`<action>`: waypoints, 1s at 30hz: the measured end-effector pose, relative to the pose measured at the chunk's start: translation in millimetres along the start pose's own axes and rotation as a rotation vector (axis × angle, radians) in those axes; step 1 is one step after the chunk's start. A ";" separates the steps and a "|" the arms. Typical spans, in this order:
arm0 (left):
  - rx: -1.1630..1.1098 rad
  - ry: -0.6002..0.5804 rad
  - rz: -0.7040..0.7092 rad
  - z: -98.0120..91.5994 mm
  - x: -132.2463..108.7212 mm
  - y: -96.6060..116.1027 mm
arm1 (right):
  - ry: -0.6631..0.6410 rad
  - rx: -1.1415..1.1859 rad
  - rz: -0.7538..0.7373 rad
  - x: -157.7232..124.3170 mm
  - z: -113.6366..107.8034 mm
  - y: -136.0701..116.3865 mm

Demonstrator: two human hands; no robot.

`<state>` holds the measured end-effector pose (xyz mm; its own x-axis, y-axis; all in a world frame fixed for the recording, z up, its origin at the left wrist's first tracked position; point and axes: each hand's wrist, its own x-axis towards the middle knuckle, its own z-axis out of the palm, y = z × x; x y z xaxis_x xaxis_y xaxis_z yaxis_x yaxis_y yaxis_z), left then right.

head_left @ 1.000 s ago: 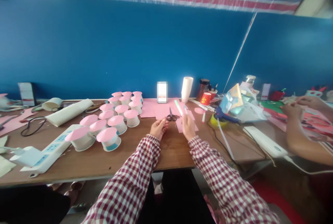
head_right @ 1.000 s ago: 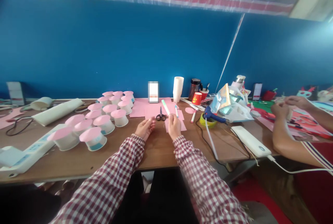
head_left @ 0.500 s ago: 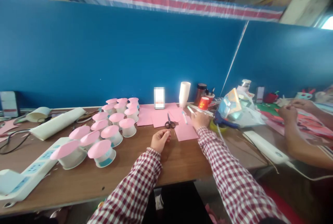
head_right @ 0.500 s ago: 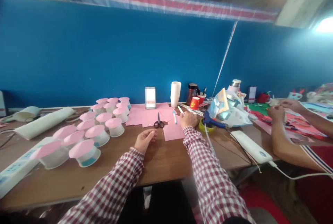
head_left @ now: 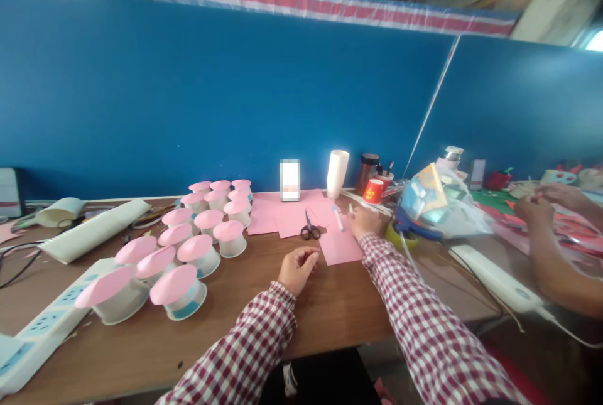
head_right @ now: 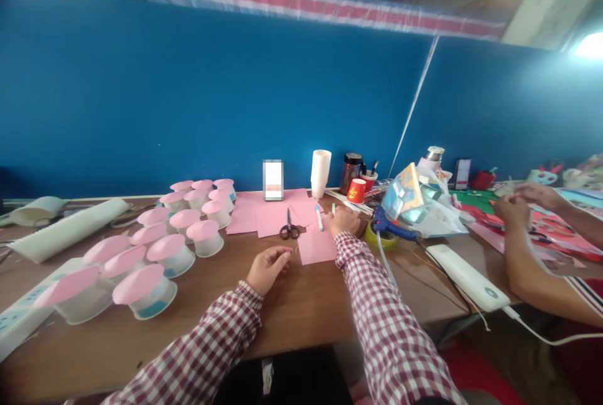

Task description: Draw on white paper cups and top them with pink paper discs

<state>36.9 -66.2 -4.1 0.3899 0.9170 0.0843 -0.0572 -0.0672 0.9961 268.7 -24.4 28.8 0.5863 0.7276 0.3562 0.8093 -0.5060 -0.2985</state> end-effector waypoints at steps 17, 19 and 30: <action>0.297 0.045 0.222 -13.5 21.9 -5.0 | -0.003 0.327 -0.195 33.4 26.1 -51.8; 0.300 0.021 0.222 -12.7 21.3 -6.2 | -0.003 0.344 -0.185 37.2 28.6 -53.1; 0.274 -0.017 0.168 -10.7 20.3 -1.9 | 0.009 0.423 -0.002 67.0 38.4 -54.0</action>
<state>35.1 -43.2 -4.5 0.4115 0.8776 0.2462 0.1264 -0.3224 0.9381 262.9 69.4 34.8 0.5863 0.7235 0.3645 0.7251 -0.2680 -0.6343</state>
